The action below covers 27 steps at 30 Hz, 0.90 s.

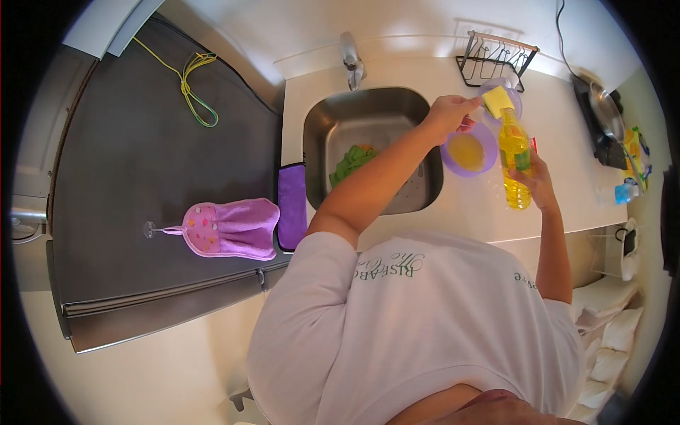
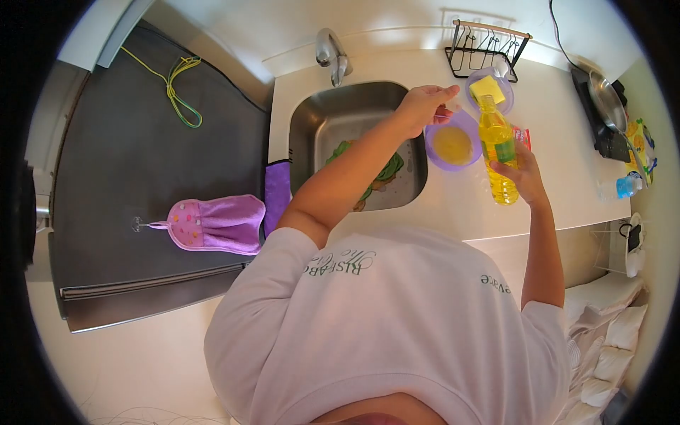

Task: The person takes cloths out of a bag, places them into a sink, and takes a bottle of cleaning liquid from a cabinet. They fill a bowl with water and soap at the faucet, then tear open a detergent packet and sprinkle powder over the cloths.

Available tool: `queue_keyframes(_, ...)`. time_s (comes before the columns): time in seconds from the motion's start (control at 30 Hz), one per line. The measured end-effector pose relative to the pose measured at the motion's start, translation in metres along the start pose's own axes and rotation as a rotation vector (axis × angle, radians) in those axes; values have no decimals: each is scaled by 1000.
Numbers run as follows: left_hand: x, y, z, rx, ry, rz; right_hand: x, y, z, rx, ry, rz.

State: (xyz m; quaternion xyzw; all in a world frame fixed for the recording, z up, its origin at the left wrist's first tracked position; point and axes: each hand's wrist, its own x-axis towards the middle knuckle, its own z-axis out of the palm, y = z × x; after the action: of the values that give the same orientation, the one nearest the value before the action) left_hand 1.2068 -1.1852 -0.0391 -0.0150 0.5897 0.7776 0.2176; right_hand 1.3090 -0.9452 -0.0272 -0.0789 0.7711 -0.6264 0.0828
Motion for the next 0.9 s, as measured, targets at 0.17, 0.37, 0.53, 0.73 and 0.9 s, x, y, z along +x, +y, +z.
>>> queue_keyframes(0.17, -5, 16, 21, 46, -27, 65, 3, -5, 10, -83, -17, 48)
queue_keyframes(0.37, -15, 35, 22, 867, 39, 588, 4, -17, 21, -255, 5, 66)
queue_keyframes(0.53, -6, 36, 11, 498, -199, 523, 7, -5, 33, -33, 30, 25)
queue_keyframes(0.73, -29, 46, 26, -74, -151, 340, 16, -12, 56, 174, 42, -29)
queue_keyframes(0.9, -49, 50, 24, 173, 82, 370, 10, -16, 70, 286, 66, -60)
